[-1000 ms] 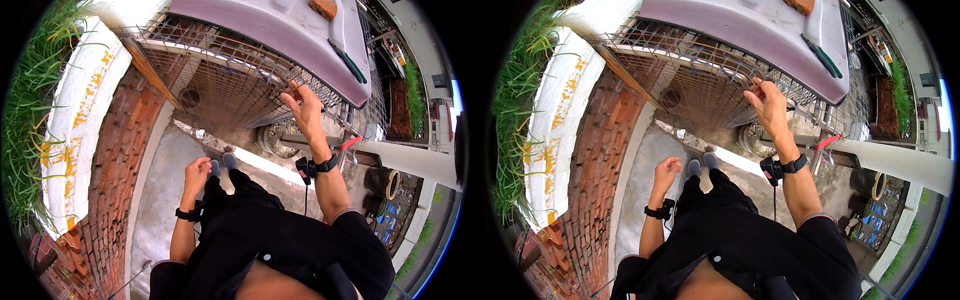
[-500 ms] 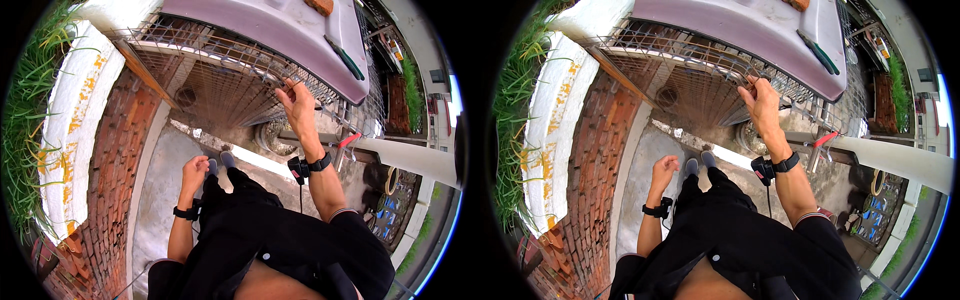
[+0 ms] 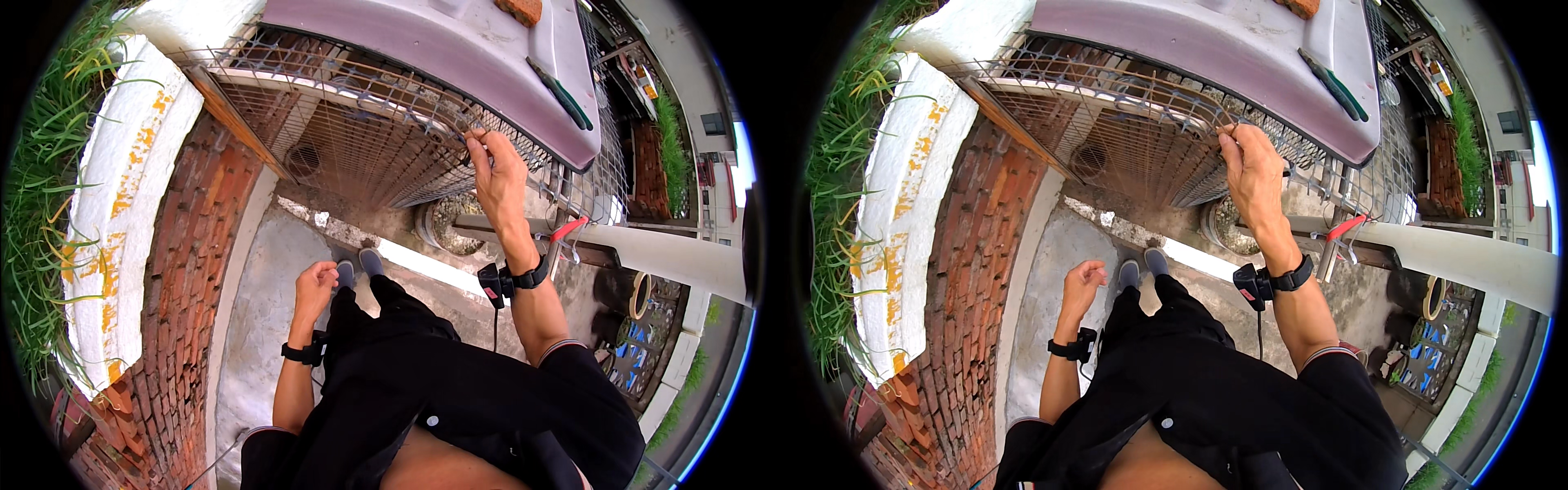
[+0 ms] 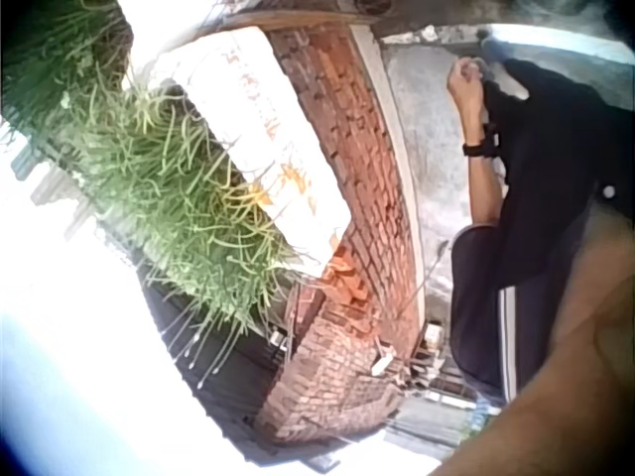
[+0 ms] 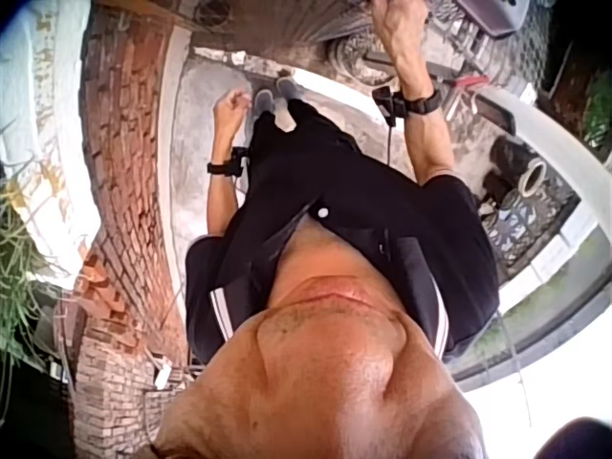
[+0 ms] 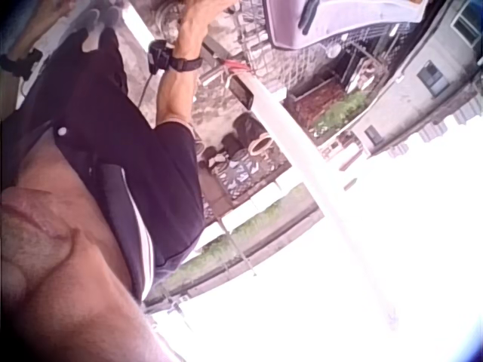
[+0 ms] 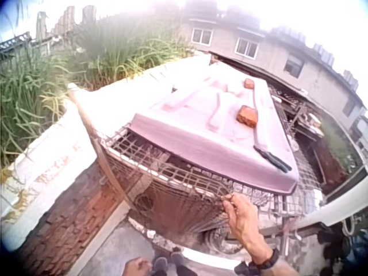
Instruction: The person uses pliers to bend and twist a wire, securing it to a wire mesh cage.
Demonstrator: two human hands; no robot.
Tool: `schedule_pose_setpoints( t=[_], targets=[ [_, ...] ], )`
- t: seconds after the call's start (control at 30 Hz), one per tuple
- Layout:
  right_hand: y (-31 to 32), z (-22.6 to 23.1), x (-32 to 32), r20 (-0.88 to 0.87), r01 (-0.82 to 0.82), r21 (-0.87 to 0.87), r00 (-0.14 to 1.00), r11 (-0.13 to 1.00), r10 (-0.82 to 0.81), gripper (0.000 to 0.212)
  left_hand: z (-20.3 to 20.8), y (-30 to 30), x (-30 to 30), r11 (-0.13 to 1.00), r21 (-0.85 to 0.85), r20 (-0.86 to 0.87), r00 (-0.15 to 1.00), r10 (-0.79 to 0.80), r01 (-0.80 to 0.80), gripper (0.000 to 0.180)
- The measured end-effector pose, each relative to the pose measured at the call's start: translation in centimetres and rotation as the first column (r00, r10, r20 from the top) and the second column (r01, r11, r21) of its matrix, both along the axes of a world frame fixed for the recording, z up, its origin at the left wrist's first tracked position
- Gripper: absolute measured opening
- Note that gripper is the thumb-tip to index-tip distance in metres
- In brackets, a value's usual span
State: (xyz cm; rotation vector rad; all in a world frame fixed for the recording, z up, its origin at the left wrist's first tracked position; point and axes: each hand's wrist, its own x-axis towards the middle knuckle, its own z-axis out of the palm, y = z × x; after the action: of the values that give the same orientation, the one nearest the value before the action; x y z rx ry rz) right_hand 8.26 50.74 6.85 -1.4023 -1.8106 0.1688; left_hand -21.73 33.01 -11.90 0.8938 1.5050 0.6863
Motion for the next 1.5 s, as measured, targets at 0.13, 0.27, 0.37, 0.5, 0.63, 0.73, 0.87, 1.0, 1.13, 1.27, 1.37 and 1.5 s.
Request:
schedule_pose_setpoints(
  t=[0.13, 0.27, 0.37, 0.5, 0.63, 0.73, 0.87, 1.0, 1.13, 1.27, 1.37, 1.5],
  targets=[
    [0.1, 0.0, 0.0, 0.005, 0.002, 0.018, 1.000, 1.000, -0.002, 0.008, -0.2, -0.2, 0.0, 0.999, 0.013, -0.013, 0.999, 0.035, -0.035, 0.026],
    [0.1, 0.1, -0.2, -0.045, 0.013, -0.022, 0.999, 1.000, -0.014, 0.008, 0.1, 0.0, 0.0, 1.000, 0.006, -0.055, 0.998, 0.016, -0.016, 0.026],
    [0.1, 0.0, -0.1, -0.056, 0.015, -0.026, 0.998, 1.000, -0.016, 0.007, 0.0, 0.4, 0.3, 1.000, 0.001, -0.024, 0.999, 0.026, -0.026, 0.026],
    [0.1, -0.1, 0.4, 0.025, -0.004, -0.006, 1.000, 1.000, 0.005, 0.008, 0.2, 1.1, 0.6, 1.000, 0.015, -0.024, 1.000, 0.010, -0.009, 0.026],
    [0.3, -0.3, 0.7, -0.041, -0.034, -0.041, 0.999, 0.999, 0.033, 0.014, -0.3, 1.5, 0.8, 1.000, 0.006, -0.014, 1.000, 0.005, -0.005, 0.026],
    [0.0, -0.2, 0.6, -0.042, -0.035, -0.057, 0.999, 0.998, 0.033, 0.028, -0.5, 1.8, 0.9, 1.000, -0.002, -0.019, 1.000, 0.004, -0.004, 0.025],
    [-0.1, -1.1, 1.2, 0.155, 0.009, 0.018, 0.988, 1.000, -0.011, 0.045, 0.2, 2.4, 1.1, 0.999, -0.038, -0.043, 0.999, -0.030, 0.028, 0.026],
    [0.3, -2.0, 1.3, 0.223, 0.014, 0.000, 0.975, 1.000, -0.014, 0.046, -0.2, 2.7, 1.1, 0.999, -0.018, -0.052, 0.998, -0.043, 0.043, 0.025],
    [0.9, -2.4, 1.3, 0.245, -0.013, 0.042, 0.969, 0.999, 0.002, 0.040, -0.4, 3.0, 1.6, 1.000, 0.003, -0.060, 0.998, -0.028, 0.028, 0.023],
    [1.0, -2.7, 1.4, 0.226, -0.019, 0.022, 0.974, 1.000, 0.014, 0.038, -0.3, 3.5, 1.9, 0.999, -0.012, -0.063, 0.997, -0.033, 0.032, 0.023],
    [0.9, -2.9, 1.5, 0.214, -0.021, 0.041, 0.977, 0.999, 0.012, 0.036, 0.1, 3.7, 2.0, 0.996, -0.032, -0.086, 0.993, -0.081, 0.078, 0.027],
    [0.6, -2.7, 1.5, 0.147, -0.032, 0.159, 0.989, 0.987, 0.009, 0.034, 0.4, 3.6, 2.1, 0.998, -0.034, -0.087, 0.994, -0.064, 0.062, 0.027]
  ],
)
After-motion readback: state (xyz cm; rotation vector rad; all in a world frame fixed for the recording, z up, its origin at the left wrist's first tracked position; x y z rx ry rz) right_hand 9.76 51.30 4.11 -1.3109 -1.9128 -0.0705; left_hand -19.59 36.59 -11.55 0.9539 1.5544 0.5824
